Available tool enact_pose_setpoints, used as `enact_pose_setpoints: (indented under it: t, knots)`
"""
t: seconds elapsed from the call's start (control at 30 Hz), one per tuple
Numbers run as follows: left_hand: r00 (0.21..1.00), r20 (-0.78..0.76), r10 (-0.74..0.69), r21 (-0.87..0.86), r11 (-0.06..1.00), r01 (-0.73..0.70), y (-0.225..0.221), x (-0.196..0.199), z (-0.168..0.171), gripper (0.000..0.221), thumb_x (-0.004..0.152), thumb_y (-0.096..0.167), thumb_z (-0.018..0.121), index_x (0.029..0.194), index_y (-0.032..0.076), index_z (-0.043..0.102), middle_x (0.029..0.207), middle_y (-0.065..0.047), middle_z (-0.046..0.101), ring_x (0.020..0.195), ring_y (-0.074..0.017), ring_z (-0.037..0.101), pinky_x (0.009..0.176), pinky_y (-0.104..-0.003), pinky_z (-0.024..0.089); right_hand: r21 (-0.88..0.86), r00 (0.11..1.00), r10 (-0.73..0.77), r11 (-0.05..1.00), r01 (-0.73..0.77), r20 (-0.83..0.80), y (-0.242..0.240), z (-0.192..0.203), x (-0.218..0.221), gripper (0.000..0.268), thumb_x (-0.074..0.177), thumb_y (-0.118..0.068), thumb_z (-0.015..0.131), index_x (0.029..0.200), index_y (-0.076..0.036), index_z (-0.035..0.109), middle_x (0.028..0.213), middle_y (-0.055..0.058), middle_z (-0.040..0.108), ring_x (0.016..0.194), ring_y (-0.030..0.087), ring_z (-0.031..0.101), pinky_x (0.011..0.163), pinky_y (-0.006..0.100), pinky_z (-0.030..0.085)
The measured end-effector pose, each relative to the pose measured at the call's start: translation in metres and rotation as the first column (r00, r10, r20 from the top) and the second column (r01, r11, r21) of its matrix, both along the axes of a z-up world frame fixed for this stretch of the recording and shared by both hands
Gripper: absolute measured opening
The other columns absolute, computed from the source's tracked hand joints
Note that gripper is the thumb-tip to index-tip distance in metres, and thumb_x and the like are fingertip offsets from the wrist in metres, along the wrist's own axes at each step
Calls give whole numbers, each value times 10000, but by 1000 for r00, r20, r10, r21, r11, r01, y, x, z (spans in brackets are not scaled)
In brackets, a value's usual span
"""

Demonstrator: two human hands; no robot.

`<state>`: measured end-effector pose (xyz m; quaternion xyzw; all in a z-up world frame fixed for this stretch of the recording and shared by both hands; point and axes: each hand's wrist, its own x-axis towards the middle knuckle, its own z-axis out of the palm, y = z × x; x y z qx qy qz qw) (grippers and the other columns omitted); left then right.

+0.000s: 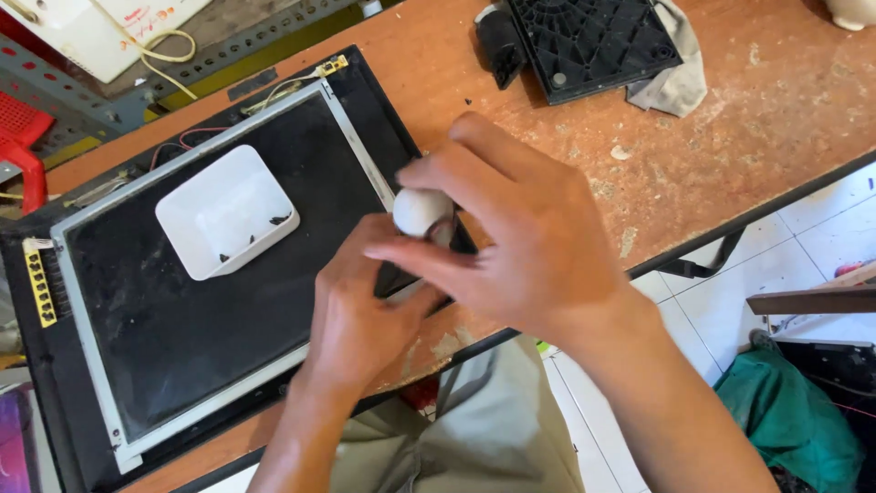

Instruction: Assembling a metal frame onto an LCD panel using a screwdriver and screws

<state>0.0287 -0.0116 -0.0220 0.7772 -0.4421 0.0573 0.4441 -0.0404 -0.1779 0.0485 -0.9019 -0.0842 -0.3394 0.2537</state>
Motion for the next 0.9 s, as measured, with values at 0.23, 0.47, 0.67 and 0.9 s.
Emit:
enact_pose_setpoints:
  t: [0.23, 0.47, 0.67, 0.9]
  knots:
    - [981, -161, -107, 9, 994, 110, 4, 19, 8, 126, 890, 64, 805, 967, 67, 706, 897, -35, 732, 801, -120, 635, 738, -308, 495, 343, 857, 483, 847, -407, -177, -17, 8, -5, 391, 1045, 59, 581, 1424, -8, 514, 1379, 151, 641, 1307, 289, 645, 1083, 367, 527]
    - [985, -172, -29, 35, 999, 35, 1, 10, 11, 166, 914, 78, 697, 1079, 73, 710, 1012, -55, 744, 936, -175, 662, 796, -336, 505, 233, 941, 292, 940, -250, -172, -10, 14, -2, 354, 1013, -251, 643, 1235, -31, 477, 1194, 130, 542, 1033, 248, 583, 822, 384, 490]
    - [975, -217, -56, 80, 994, 75, 2, 8, 22, 163, 886, 101, 704, 1033, 68, 641, 909, -56, 661, 833, -154, 588, 710, -329, 457, 135, 962, 254, 961, -239, -98, -4, 5, -2, 334, 925, -184, 843, 1098, -47, 593, 1017, 83, 639, 858, 203, 610, 744, 309, 501]
    - [976, -184, -118, 81, 988, 134, 10, 17, 30, 159, 926, 58, 661, 1082, 75, 679, 1024, -51, 725, 925, -180, 667, 834, -307, 486, 377, 814, 461, 867, -327, -354, -12, 13, -8, 541, 991, -28, 651, 1498, -117, 484, 952, 5, 630, 758, 133, 594, 716, 288, 521]
